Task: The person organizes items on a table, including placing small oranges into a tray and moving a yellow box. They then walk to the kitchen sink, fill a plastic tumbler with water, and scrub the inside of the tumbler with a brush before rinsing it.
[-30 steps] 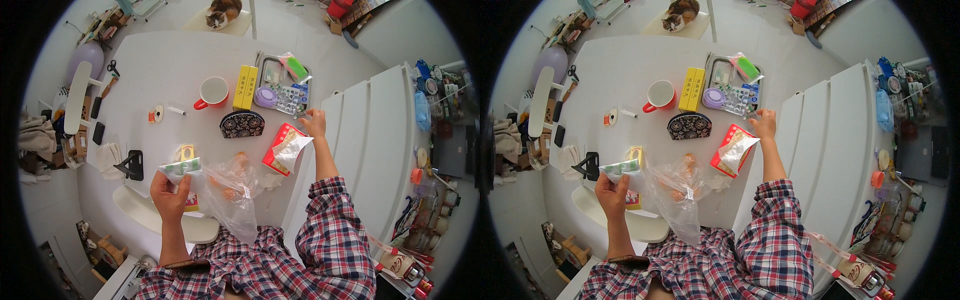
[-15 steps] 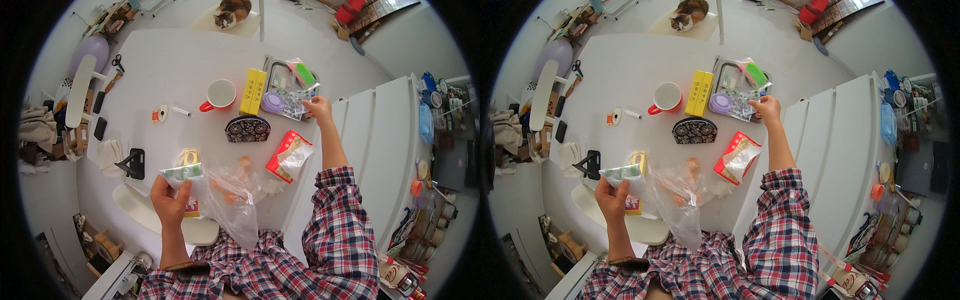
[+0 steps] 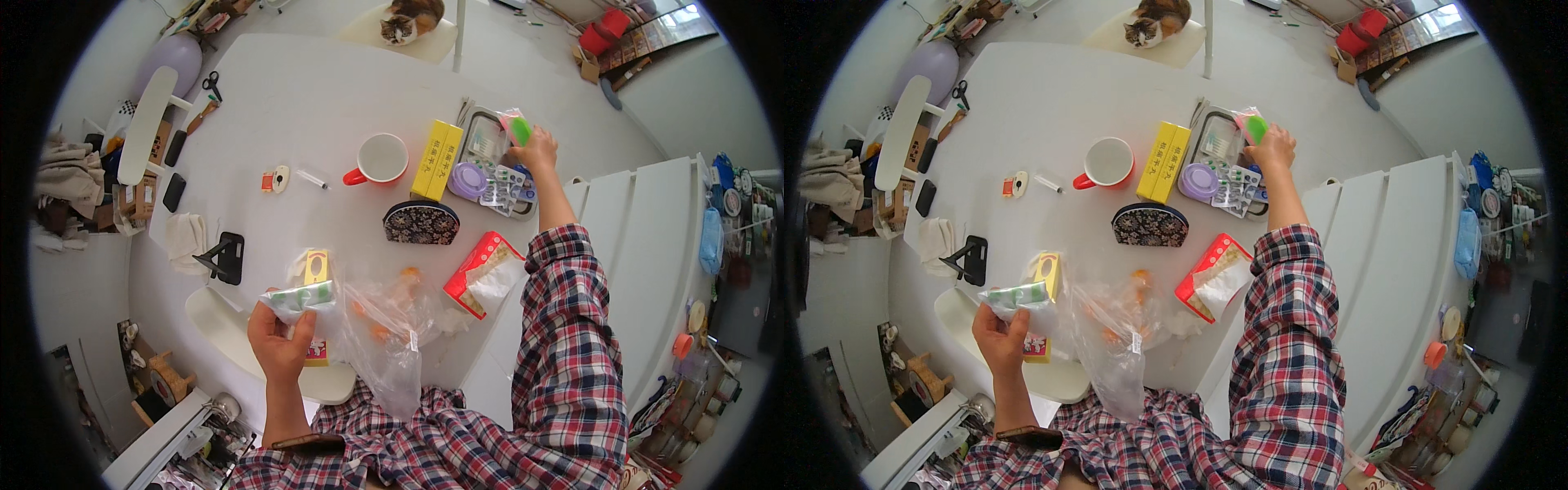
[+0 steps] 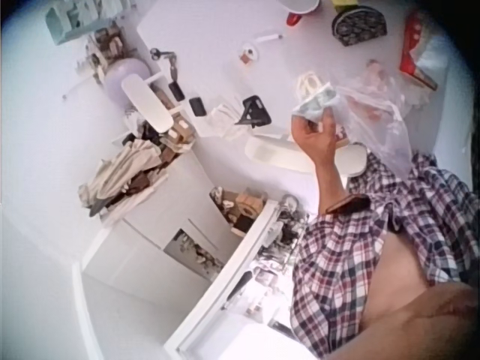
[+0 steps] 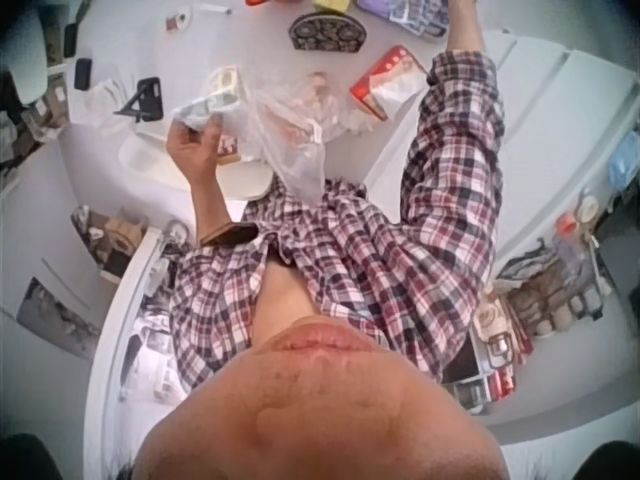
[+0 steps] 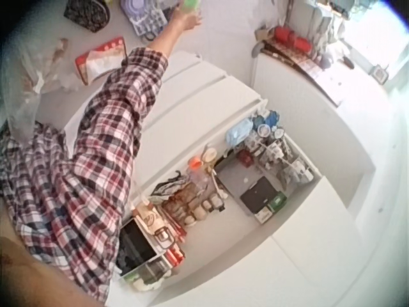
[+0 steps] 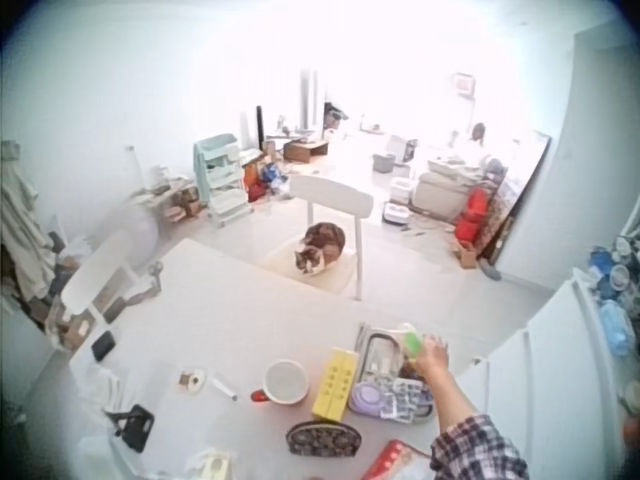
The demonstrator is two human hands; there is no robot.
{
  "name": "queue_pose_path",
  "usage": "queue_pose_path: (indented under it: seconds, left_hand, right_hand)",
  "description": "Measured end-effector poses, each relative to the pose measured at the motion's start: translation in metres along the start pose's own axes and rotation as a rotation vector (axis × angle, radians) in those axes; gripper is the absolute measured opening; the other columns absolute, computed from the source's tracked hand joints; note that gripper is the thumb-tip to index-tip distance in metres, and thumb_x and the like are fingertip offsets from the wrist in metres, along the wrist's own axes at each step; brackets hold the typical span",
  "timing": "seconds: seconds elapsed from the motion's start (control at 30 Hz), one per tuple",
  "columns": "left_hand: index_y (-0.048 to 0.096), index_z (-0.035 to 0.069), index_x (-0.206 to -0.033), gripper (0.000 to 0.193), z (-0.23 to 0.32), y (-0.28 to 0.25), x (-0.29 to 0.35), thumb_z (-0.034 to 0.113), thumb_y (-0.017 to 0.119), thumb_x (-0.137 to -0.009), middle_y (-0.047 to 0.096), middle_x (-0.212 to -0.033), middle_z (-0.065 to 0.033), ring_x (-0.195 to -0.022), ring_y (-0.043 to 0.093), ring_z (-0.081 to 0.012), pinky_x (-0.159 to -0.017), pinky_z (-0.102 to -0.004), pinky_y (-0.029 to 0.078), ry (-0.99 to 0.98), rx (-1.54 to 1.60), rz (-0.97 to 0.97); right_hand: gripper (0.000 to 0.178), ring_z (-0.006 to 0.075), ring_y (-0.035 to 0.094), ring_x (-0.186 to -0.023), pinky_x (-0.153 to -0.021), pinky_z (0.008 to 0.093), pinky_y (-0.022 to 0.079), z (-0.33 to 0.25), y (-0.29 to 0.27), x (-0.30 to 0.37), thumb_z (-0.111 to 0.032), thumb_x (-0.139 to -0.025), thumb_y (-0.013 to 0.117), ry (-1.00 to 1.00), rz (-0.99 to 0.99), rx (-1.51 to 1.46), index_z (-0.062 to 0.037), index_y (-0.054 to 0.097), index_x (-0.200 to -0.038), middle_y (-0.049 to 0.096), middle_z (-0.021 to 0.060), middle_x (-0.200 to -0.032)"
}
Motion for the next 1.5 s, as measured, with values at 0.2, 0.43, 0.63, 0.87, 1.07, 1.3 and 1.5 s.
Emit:
queue_pose_path:
  seconds: [0.2,0.43,0.63,0.87,1.07,1.3,1.5]
  left_hand:
    - [0.056,0.0,-0.092,0.02,0.001,-0.001,0.002,-0.001,0.068,-0.076,0.055,-0.089,-0.0018,-0.083,0.053,-0.0092,-0.077,-0.0234,0.044,-0.021,-0.002,0.017]
    - [0.055,-0.002,-0.107,0.03,0.006,-0.016,0.011,0.005,0.067,-0.081,0.059,-0.099,-0.0046,-0.089,0.056,-0.0111,-0.082,-0.0259,0.045,0.017,0.099,0.121]
    - [0.055,-0.003,-0.112,0.032,0.015,-0.047,0.038,0.005,0.067,-0.084,0.063,-0.102,-0.007,-0.091,0.059,-0.0117,-0.082,-0.0268,0.047,0.089,0.25,0.151]
    - [0.059,-0.003,-0.111,0.027,0.036,-0.119,0.09,0.003,0.066,-0.085,0.066,-0.102,-0.008,-0.091,0.062,-0.0129,-0.081,-0.0278,0.049,0.12,0.452,0.098]
    - [0.064,-0.001,-0.107,0.025,0.018,-0.202,0.144,0.006,0.069,-0.084,0.068,-0.095,-0.0036,-0.085,0.063,-0.0106,-0.074,-0.0252,0.051,-0.095,0.783,0.03]
    - [0.066,0.003,-0.106,0.026,-0.03,-0.316,0.218,0.013,0.073,-0.084,0.068,-0.092,-0.0007,-0.076,0.061,-0.0061,-0.06,-0.0201,0.046,-0.137,0.886,0.083]
    - [0.067,0.004,-0.097,0.013,-0.059,-0.403,0.273,0.012,0.069,-0.087,0.067,-0.085,-0.0005,-0.069,0.059,-0.0045,-0.054,-0.019,0.042,-0.118,1.101,0.325]
  right_hand:
    - [0.048,0.0329,0.057,-0.105,-0.09,0.0413,0.048,0.001,-0.007,0.0,-0.02,-0.065,0.075,0.015,0.063,-0.051,-0.0043,0.062,-0.108,0.061,0.0165,-0.11]
    - [0.05,0.0309,0.056,-0.101,-0.087,0.0398,0.049,-0.01,-0.091,0.032,-0.02,-0.067,0.075,-0.231,0.383,-0.359,-0.0016,0.061,-0.111,0.059,0.0158,-0.102]
    - [0.05,0.0312,0.056,-0.1,-0.085,0.0397,0.049,-0.071,-0.186,0.111,-0.018,-0.067,0.077,-0.389,0.387,-0.548,0.0001,0.061,-0.111,0.058,0.0158,-0.101]
    - [0.047,0.0097,0.056,-0.08,-0.074,0.0249,0.046,-0.186,-0.245,0.246,-0.026,-0.08,0.077,-0.359,-0.291,-1.139,-0.0013,0.061,-0.116,0.063,0.0037,-0.094]
    - [0.047,0.0137,0.059,-0.085,-0.074,0.0273,0.048,-0.305,-0.276,0.417,-0.014,-0.076,0.078,-0.714,-0.385,-1.057,-0.0006,0.059,-0.117,0.061,0.0059,-0.096]
    - [0.059,0.0344,0.058,-0.093,-0.08,0.0393,0.048,-0.422,-0.287,0.605,-0.005,-0.066,0.076,-1.237,-0.358,-0.971,-0.0041,0.054,-0.121,0.056,0.0146,-0.104]
    - [0.042,0.0273,0.058,-0.101,-0.089,0.0356,0.047,-0.482,-0.292,0.677,0.002,-0.074,0.066,-1.475,-0.394,-0.919,-0.0041,0.059,-0.115,0.059,0.0092,-0.117]
Point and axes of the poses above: each hand's wrist, its own x-axis away from the middle knuckle, its own y-axis out of the palm, z = x × y, the point moved 2 cm from there along -x, towards the middle knuckle
